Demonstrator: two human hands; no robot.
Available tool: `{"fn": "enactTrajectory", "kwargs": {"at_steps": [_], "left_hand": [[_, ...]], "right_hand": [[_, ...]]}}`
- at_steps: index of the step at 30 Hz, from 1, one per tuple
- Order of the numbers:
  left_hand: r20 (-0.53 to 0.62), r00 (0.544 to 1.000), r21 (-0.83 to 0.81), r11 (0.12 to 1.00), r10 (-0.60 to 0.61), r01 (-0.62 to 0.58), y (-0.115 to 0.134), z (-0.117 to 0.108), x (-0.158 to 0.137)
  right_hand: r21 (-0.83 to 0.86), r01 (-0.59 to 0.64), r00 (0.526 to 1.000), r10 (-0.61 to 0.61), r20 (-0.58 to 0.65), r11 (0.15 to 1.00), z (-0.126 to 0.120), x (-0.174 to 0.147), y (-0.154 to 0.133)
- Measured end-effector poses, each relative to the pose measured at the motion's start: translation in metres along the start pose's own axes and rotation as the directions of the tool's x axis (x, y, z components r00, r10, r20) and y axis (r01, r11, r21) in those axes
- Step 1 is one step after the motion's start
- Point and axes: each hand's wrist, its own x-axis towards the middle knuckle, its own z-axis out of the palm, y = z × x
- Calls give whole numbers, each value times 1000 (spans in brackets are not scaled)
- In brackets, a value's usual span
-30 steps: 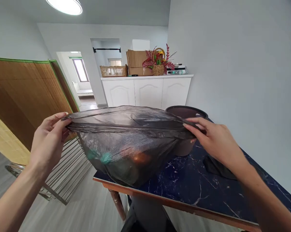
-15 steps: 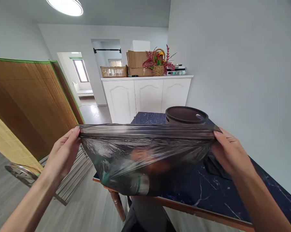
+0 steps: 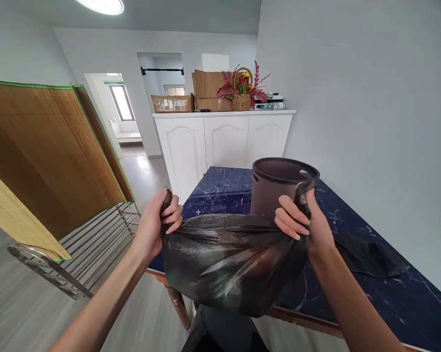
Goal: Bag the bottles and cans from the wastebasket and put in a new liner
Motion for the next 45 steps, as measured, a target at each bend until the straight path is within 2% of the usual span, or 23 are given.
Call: {"fn": "enactTrajectory", "kwargs": {"at_steps": [2, 4, 6, 8, 10, 13, 16, 18, 21, 25, 28, 30, 32, 35, 36, 38, 40, 41, 42, 43, 45], "left_hand": [[19, 999, 210, 977, 42, -45, -6, 1, -3], [67, 994, 412, 905, 89, -109, -9, 2, -6], [145, 979, 620, 758, 143, -203, -11, 2, -10], [250, 956, 780, 553, 153, -292, -11, 3, -13], [353, 930, 850, 381, 99, -363, -12, 4, -15], [458, 889, 857, 258, 16, -446, -18, 0, -14], [520, 852, 842, 192, -49, -503, -28, -8, -10], [540, 837, 837, 170, -92, -521, -33, -12, -8], [513, 853, 847, 218, -99, -484, -33, -9, -8], [445, 891, 843, 379, -92, -382, -20, 5, -14], [498, 859, 801, 442, -119, -403, -8, 19, -21], [564, 817, 765, 446, -120, -464, -3, 28, -27], [635, 765, 724, 426, -107, -542, 0, 36, -35], [725, 685, 659, 365, -76, -657, -1, 41, -44], [742, 670, 639, 340, -35, -690, -4, 40, -45], [730, 668, 614, 291, 144, -734, -12, 34, -46], [636, 683, 632, 264, 360, -728, -23, 25, -43], [572, 705, 657, 281, 419, -699, -28, 20, -41], [508, 748, 688, 322, 427, -651, -31, 16, -40], [454, 804, 718, 377, 384, -585, -34, 12, -38], [381, 902, 781, 453, 201, -431, -34, 7, -35]], "right_hand": [[-178, -50, 999, 53, 8, 983, 5, 1, 3], [-367, -96, 995, 89, -35, 925, 11, 1, 7], [-579, -121, 993, 108, -57, 807, 19, -2, 12], [-778, -66, 994, 111, 5, 625, 26, -6, 16], [-904, 35, 985, 139, 104, 425, 31, -9, 20], [-964, 140, 956, 222, 191, 226, 29, -12, 28], [-976, 190, 937, 277, 213, 108, 21, -13, 36], [-976, 204, 933, 288, 217, 76, 17, -13, 41], [-981, 147, 935, 306, 180, 127, 19, -13, 47], [-967, -43, 938, 343, 48, 252, 35, -10, 55], [-944, -135, 941, 337, -27, 302, 49, -7, 67], [-930, -114, 965, 260, -20, 350, 54, -6, 78], [-906, -33, 987, 158, 38, 423, 53, -5, 89], [-842, 112, 983, 63, 170, 528, 48, -4, 101], [-830, 152, 979, 34, 202, 537, 47, -3, 103], [-834, 202, 975, -20, 223, 513, 46, -2, 104], [-847, 199, 978, -44, 204, 493, 46, -1, 102], [-846, 185, 981, -42, 189, 500, 46, 0, 101], [-838, 168, 984, -37, 174, 519, 46, 1, 100], [-826, 155, 986, -29, 166, 542, 45, 2, 100], [-808, 115, 990, 3, 143, 578, 42, 4, 99]]}}
